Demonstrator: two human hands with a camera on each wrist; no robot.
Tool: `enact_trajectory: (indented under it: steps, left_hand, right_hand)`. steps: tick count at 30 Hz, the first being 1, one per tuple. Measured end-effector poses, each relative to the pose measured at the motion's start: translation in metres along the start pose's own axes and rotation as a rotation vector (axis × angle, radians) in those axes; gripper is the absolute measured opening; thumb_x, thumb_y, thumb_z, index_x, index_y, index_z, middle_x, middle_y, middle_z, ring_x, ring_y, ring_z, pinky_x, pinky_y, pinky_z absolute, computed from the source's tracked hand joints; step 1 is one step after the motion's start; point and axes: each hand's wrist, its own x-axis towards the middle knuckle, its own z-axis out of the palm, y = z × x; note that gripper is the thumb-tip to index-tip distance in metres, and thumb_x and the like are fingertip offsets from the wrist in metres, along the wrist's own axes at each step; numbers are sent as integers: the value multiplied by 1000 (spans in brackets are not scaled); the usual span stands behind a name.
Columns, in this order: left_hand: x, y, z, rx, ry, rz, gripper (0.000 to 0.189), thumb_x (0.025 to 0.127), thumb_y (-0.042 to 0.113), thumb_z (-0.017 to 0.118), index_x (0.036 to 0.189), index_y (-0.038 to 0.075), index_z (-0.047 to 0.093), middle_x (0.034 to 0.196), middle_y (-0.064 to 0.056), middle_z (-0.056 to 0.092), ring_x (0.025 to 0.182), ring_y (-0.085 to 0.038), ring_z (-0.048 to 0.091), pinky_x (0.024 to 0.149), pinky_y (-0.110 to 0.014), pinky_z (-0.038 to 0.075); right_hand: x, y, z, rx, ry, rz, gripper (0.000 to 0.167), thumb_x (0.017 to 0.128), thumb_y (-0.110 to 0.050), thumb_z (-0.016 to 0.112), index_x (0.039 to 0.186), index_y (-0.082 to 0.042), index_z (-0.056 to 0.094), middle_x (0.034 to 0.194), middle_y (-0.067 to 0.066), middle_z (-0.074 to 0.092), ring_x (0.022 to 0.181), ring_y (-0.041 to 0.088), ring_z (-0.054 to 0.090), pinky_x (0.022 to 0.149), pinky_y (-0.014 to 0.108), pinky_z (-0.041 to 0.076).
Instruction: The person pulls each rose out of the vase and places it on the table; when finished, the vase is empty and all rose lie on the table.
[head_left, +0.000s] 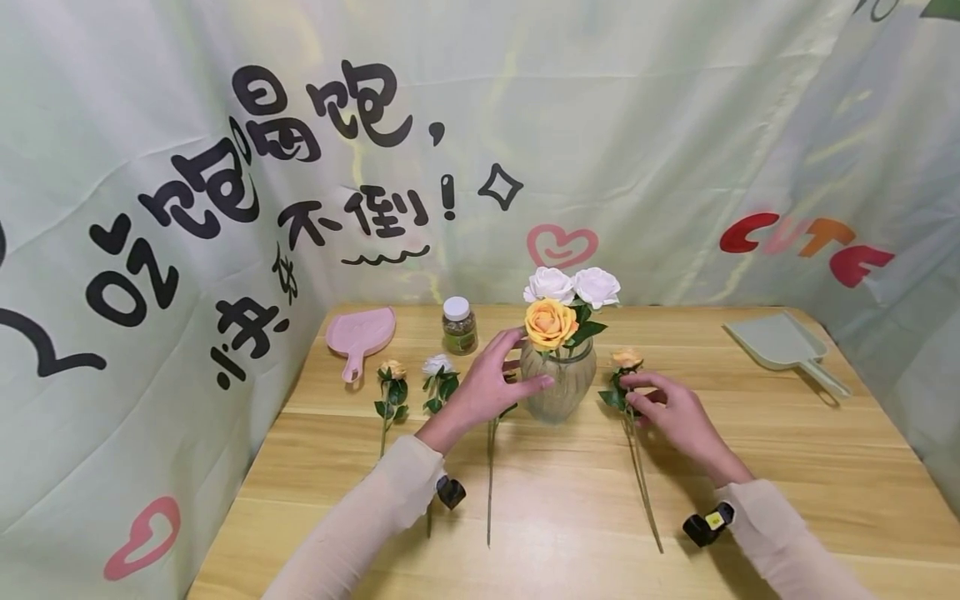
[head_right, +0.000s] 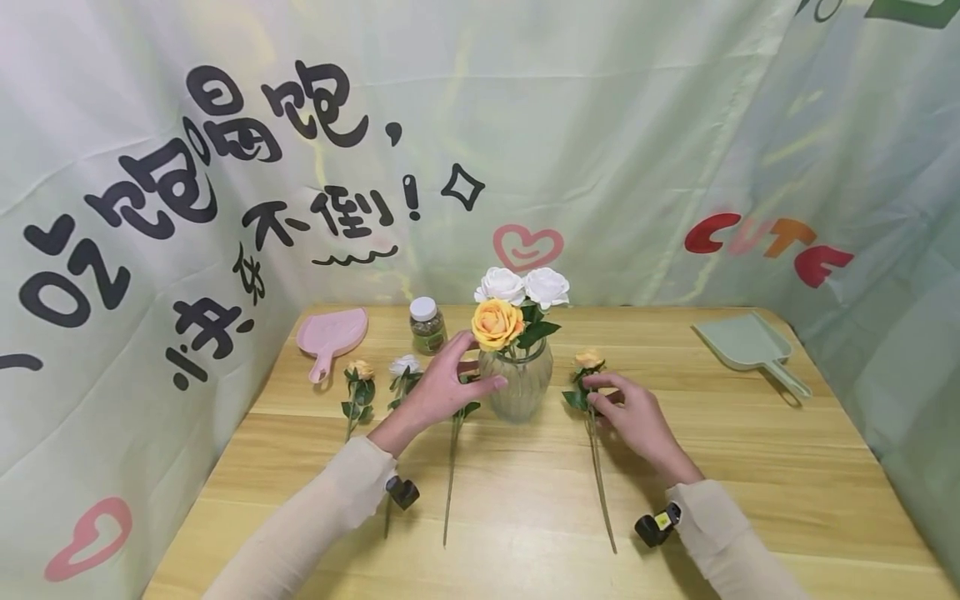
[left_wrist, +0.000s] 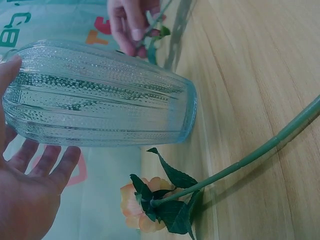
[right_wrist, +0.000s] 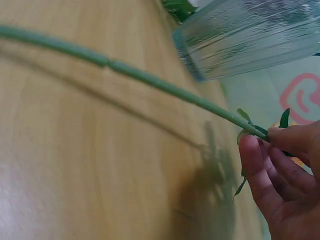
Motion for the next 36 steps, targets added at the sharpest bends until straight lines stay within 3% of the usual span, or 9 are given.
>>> enact_trajectory:
  steps: [5,9,16,22,29,36]
  left_hand:
    - [0,1,0,4,-4,-2,84,95,37,87,165,19,44,166,-2,46,155,-24,47,122,-44,52]
    - [-1,1,0,2,-4,-1,84,96,38,87,165,20,44,166,-1,46,155,-24,46,122,-45,52]
    - [-1,0,1,-8,-1,2,82,96,39,86,165,22,45,165,-1,48,154,-25,47,122,-48,52]
    - [-1,1,1,-13,1,6,81,96,38,86,164,23,45,164,-1,48,154,-25,48,122,-51,52]
    - [-1,1,1,-15,-3,9,81,96,38,87,164,22,46,163,-1,48,153,-25,48,122,-51,52]
    - [-1,0,1,-17,-4,12,81,96,41,86,164,23,45,164,-1,48,154,-25,48,122,-52,52]
  right_hand:
    - [3,7,9,-17,-48,58,37,108,-17,70,143,-4,67,102,18,80,72,17,76,58,27,59]
    - [4,9,16,-32,-60,54,35,108,-16,71,140,-4,69,95,13,79,72,16,76,58,27,58]
    - [4,8,22,-62,-13,8,29,107,-14,72,134,-3,71,135,24,62,74,15,75,62,26,61]
    - [5,-1,14,-47,66,4,31,107,-16,72,135,-3,70,134,27,66,80,16,77,70,23,63]
    - [9,-39,-4,77,181,-154,27,109,-14,68,132,0,71,132,19,70,98,3,73,83,14,63]
    - [19,-76,-11,244,193,-308,20,108,-7,68,125,4,71,130,-10,72,113,2,70,95,14,61]
